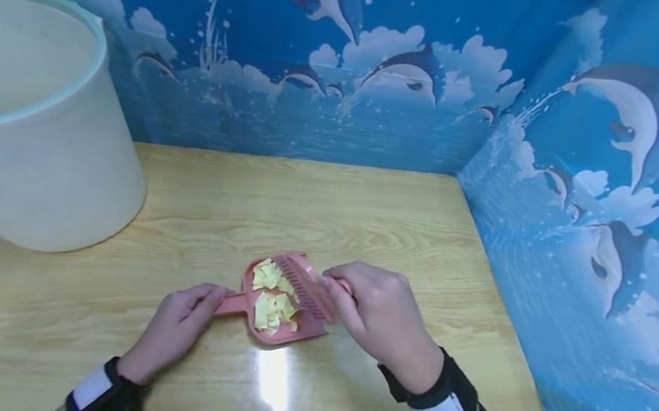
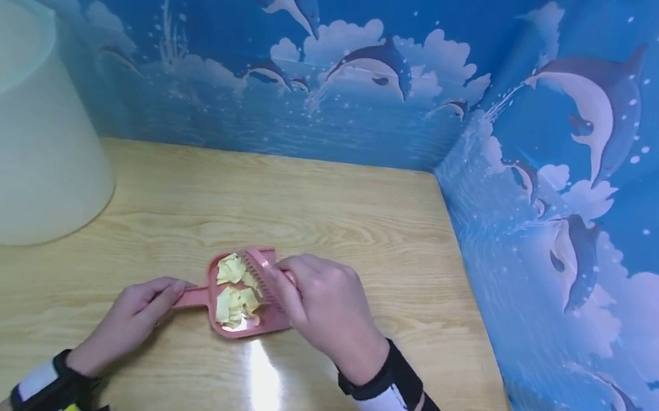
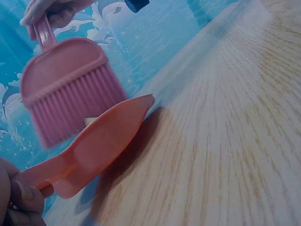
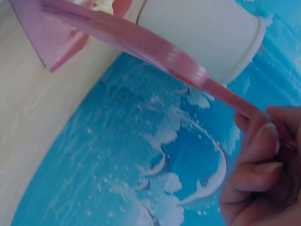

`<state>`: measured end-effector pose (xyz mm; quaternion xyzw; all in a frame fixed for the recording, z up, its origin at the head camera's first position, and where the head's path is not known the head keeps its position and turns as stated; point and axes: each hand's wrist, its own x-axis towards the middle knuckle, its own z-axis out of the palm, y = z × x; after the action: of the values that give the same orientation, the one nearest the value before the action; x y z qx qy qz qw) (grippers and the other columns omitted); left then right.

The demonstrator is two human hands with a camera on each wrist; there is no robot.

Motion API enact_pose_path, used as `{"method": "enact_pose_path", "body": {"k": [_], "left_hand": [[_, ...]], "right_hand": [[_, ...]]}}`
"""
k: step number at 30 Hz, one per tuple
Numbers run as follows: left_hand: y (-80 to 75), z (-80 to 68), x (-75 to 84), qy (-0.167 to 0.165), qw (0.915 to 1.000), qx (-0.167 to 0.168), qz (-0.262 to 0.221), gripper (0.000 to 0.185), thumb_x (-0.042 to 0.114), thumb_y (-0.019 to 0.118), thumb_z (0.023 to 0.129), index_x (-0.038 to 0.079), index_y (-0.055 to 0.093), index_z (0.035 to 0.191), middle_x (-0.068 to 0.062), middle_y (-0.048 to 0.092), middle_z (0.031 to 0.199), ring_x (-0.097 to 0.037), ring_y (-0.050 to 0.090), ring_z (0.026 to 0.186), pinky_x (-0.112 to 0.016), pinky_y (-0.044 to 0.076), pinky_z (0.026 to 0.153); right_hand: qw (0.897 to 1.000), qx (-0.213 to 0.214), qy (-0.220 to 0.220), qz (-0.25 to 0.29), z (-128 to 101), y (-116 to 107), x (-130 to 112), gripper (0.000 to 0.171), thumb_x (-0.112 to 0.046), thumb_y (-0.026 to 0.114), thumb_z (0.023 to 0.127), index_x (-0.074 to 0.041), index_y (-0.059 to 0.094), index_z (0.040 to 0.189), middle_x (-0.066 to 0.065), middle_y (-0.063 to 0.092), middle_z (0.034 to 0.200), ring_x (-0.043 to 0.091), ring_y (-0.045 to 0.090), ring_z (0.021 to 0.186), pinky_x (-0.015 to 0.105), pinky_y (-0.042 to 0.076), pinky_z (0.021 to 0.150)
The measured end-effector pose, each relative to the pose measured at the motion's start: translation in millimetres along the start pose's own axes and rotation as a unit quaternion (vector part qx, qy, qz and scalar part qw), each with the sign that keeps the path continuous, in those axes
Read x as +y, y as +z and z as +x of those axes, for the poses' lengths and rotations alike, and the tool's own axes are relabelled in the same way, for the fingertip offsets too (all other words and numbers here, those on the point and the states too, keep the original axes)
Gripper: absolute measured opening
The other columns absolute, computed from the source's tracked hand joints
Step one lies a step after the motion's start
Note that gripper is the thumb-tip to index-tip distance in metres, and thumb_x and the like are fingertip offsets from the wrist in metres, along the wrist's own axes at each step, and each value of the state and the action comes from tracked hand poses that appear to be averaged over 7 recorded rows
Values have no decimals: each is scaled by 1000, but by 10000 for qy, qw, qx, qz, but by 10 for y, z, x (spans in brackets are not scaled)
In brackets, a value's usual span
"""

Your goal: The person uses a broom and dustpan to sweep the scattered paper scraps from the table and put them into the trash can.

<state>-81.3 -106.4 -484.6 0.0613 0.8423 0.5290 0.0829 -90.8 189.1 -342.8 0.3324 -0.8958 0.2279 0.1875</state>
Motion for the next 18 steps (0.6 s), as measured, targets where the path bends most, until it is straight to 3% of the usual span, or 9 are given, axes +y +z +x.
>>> {"method": "enact_pose_path", "body": {"k": [3,8,12,18], "left_hand": [[-17,8,-7,-54,10000,1,-63,39,37,45,107,8,70,116,-3,55,69,-13,43,55,-28,44,56],[-64,6,-12,-161,9999,43,-42,42,41,43,107,10,69,118,-4,63,81,-14,50,62,-27,48,63],[-151,-11,11,-183,9997,84,-123,43,41,43,107,9,68,120,-4,55,70,-13,47,59,-27,45,58],[-477,-54,148,80,9995,255,-145,39,32,43,108,5,70,115,-1,52,67,-12,45,54,-28,41,49]], "right_hand": [[9995,305,58,49,-9,-39,31,28,-26,55,103,-7,73,92,-3,66,74,3,50,57,19,43,51],[9982,573,139,87,-10,-113,89,24,-25,58,102,-7,72,95,-4,65,75,3,48,57,19,39,49],[9970,762,138,51,-27,-145,146,22,-24,58,101,-8,73,94,-3,67,78,3,51,59,19,40,50],[9934,1072,375,-146,-163,-227,257,21,-21,58,100,-9,74,94,-2,72,82,1,45,56,16,30,47]]}}
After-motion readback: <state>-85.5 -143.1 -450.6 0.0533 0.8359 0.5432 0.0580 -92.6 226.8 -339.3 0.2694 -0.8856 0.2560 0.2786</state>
